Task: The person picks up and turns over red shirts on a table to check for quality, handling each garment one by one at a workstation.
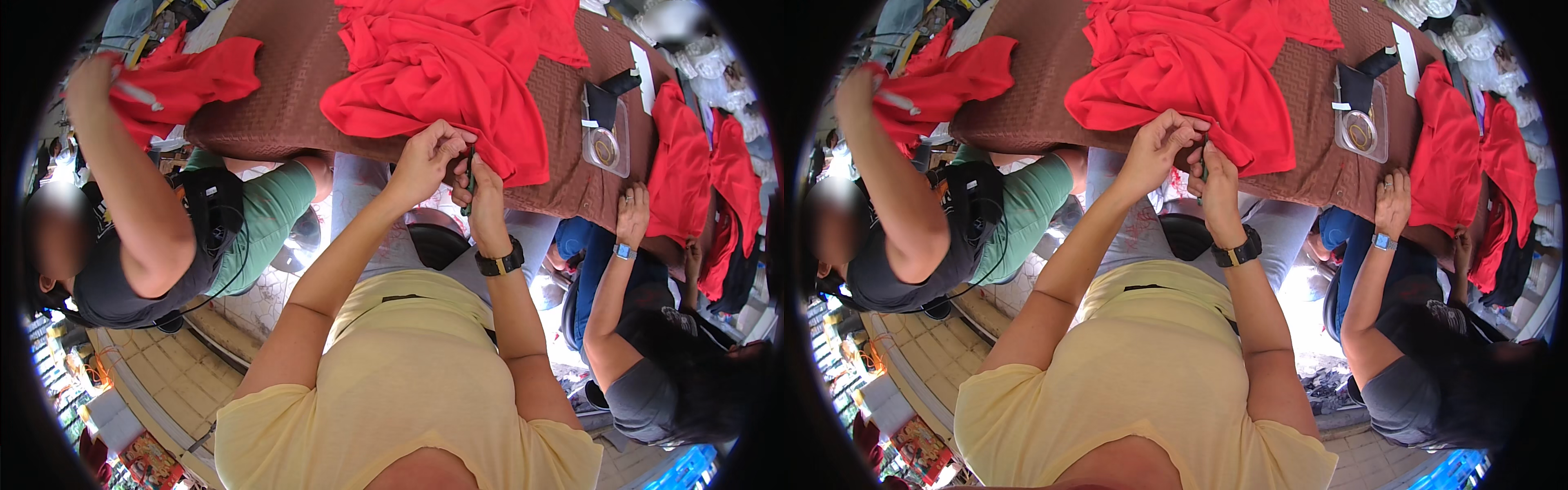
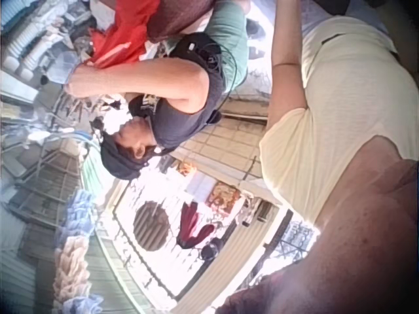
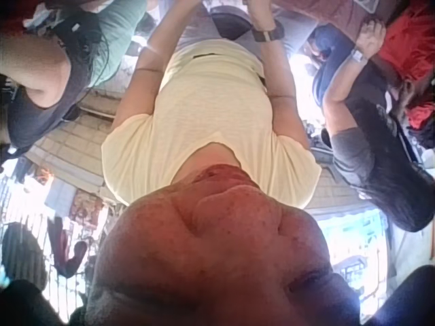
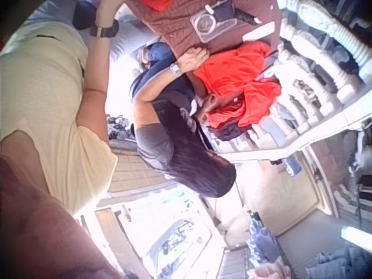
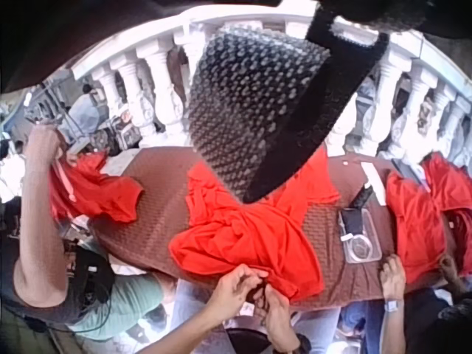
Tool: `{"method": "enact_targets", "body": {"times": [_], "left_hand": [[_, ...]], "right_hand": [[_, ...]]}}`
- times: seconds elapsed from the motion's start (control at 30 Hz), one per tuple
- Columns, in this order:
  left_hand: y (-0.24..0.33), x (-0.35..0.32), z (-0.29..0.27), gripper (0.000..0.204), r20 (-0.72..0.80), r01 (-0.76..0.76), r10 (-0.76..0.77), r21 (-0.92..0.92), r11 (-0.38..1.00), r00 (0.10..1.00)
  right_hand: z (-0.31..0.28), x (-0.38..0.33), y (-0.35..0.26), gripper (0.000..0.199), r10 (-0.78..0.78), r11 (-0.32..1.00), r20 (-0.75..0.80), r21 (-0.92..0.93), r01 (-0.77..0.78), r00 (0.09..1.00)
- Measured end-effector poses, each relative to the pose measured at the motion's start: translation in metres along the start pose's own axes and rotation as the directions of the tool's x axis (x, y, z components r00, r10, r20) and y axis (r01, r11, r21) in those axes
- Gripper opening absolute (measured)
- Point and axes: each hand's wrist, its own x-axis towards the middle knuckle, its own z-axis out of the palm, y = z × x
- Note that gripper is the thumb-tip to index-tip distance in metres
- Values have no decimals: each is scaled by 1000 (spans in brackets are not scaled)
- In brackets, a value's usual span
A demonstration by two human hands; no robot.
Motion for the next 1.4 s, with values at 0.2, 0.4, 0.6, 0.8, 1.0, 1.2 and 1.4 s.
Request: {"method": "enact_targets", "body": {"times": [0.2,0.4,0.6,0.8,1.0,1.2,1.4], "left_hand": [[1,-1,-1,13,-26,-5,6,67,998,1000],[-6,1,-5,12,-29,-63,68,150,987,997],[3,-2,-3,12,23,67,-68,43,997,997],[3,-3,1,11,-20,-46,47,66,997,999],[-8,-2,-5,9,-102,-83,95,116,990,990],[27,-70,-20,13,472,55,-435,627,777,767],[20,-31,17,29,201,-268,182,597,756,963]], "right_hand": [[-6,5,5,36,13,999,76,38,-16,997],[-3,-3,1,38,54,997,52,54,-57,997],[-2,1,2,38,20,998,43,58,-22,999],[-5,8,5,38,-9,995,53,100,4,999],[-13,-16,-8,35,53,997,129,-68,-44,990],[-51,-39,-31,20,-656,618,-143,-667,417,741],[-58,-19,-34,35,-620,511,20,-749,423,785]]}}
